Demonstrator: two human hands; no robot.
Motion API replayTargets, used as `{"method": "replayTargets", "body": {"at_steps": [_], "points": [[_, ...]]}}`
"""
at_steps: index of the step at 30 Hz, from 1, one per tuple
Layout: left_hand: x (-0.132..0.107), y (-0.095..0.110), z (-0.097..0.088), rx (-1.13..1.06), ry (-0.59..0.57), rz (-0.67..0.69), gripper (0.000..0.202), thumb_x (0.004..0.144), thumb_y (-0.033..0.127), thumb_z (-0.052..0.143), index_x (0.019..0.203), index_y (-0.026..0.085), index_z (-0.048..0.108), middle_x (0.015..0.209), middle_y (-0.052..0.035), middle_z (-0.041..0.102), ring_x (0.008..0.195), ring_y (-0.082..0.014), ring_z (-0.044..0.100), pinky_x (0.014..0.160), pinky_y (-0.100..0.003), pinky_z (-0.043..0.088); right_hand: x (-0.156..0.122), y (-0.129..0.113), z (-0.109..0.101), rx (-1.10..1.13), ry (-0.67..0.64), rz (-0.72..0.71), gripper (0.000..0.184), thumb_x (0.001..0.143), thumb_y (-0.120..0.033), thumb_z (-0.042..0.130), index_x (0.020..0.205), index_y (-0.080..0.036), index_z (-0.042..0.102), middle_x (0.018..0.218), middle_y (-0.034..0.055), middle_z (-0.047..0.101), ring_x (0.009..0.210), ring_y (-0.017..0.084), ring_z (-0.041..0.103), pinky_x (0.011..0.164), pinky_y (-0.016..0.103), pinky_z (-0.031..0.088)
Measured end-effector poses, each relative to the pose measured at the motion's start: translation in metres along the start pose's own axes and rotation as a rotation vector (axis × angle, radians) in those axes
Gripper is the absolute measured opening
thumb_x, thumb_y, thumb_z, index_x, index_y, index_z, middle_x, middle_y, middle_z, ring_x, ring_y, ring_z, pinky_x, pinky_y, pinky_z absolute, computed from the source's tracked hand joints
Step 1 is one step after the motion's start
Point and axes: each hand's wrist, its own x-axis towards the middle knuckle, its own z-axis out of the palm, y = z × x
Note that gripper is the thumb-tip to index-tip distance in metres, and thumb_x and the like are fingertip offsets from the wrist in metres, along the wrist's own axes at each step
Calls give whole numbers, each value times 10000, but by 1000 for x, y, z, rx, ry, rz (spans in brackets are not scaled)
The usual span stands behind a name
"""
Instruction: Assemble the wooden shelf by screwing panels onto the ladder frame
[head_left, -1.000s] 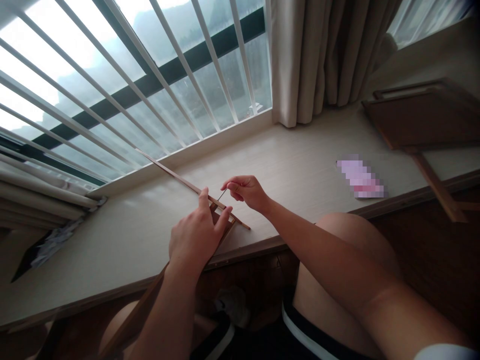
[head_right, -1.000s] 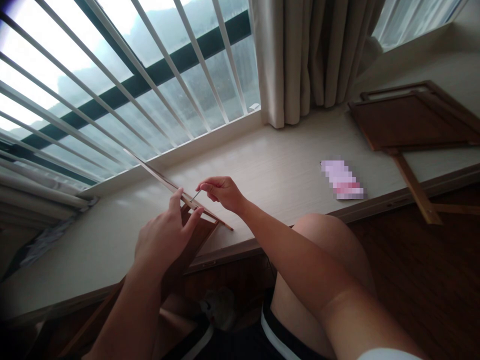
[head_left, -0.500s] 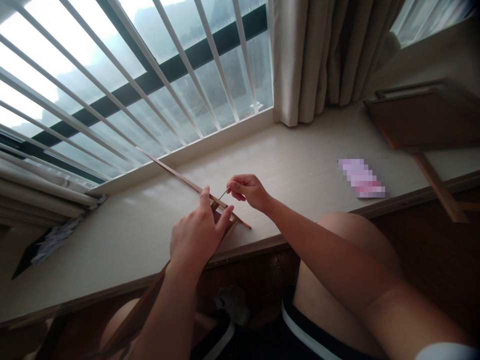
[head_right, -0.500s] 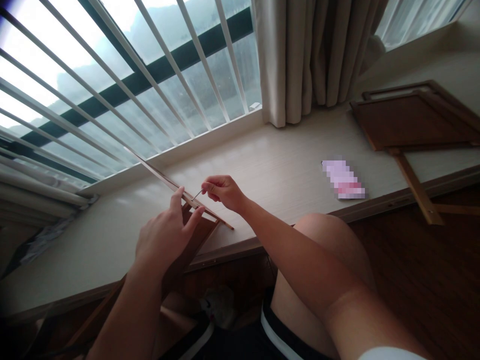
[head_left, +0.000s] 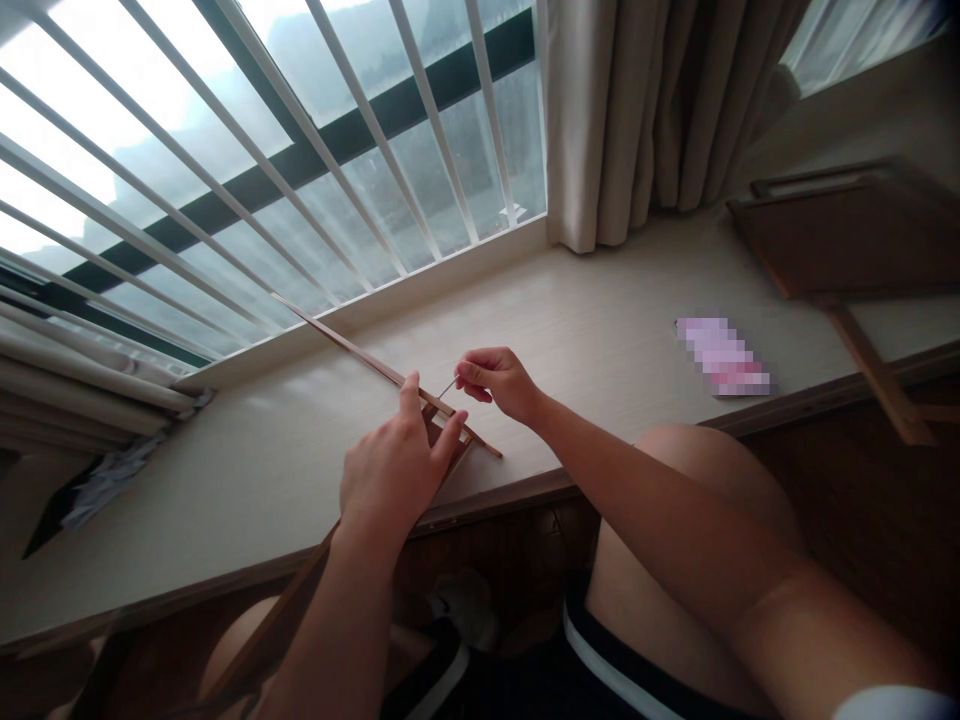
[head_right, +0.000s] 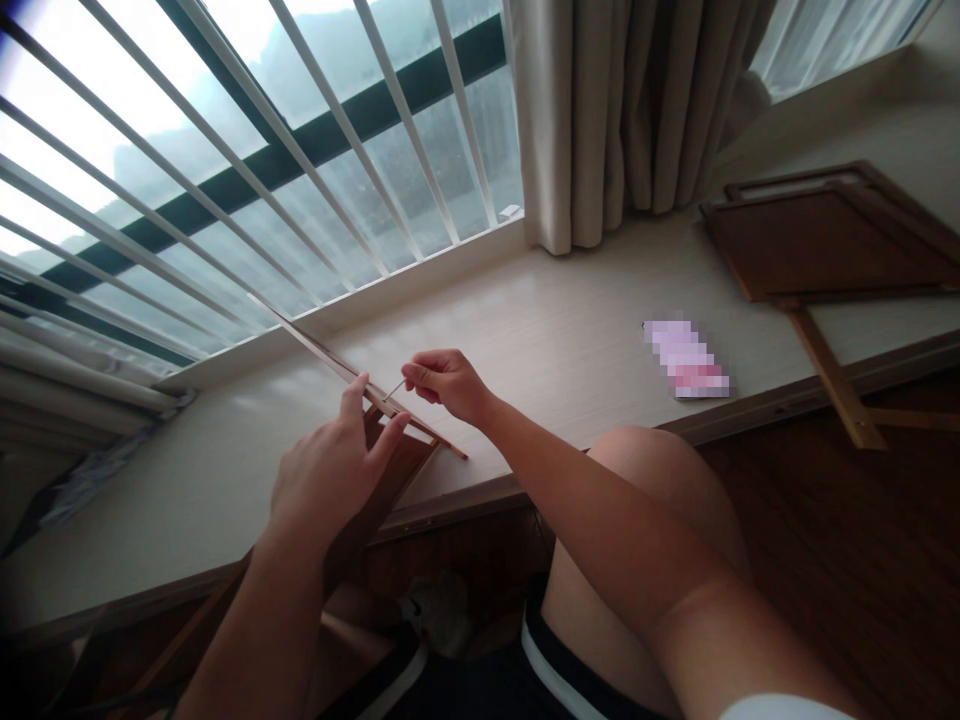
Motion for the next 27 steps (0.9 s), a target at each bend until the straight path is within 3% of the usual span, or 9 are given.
{"method": "replayTargets", "body": {"at_steps": [27], "points": [[-2, 1, -4, -9, -6, -1, 722, 889, 639, 206, 1472, 213, 212, 957, -147, 704, 861, -328, 668, 727, -395, 461, -2, -7, 6, 99, 34, 92, 378, 810, -426, 653, 610, -111, 592, 420, -61, 420, 364, 34, 289, 378, 205, 164]]}}
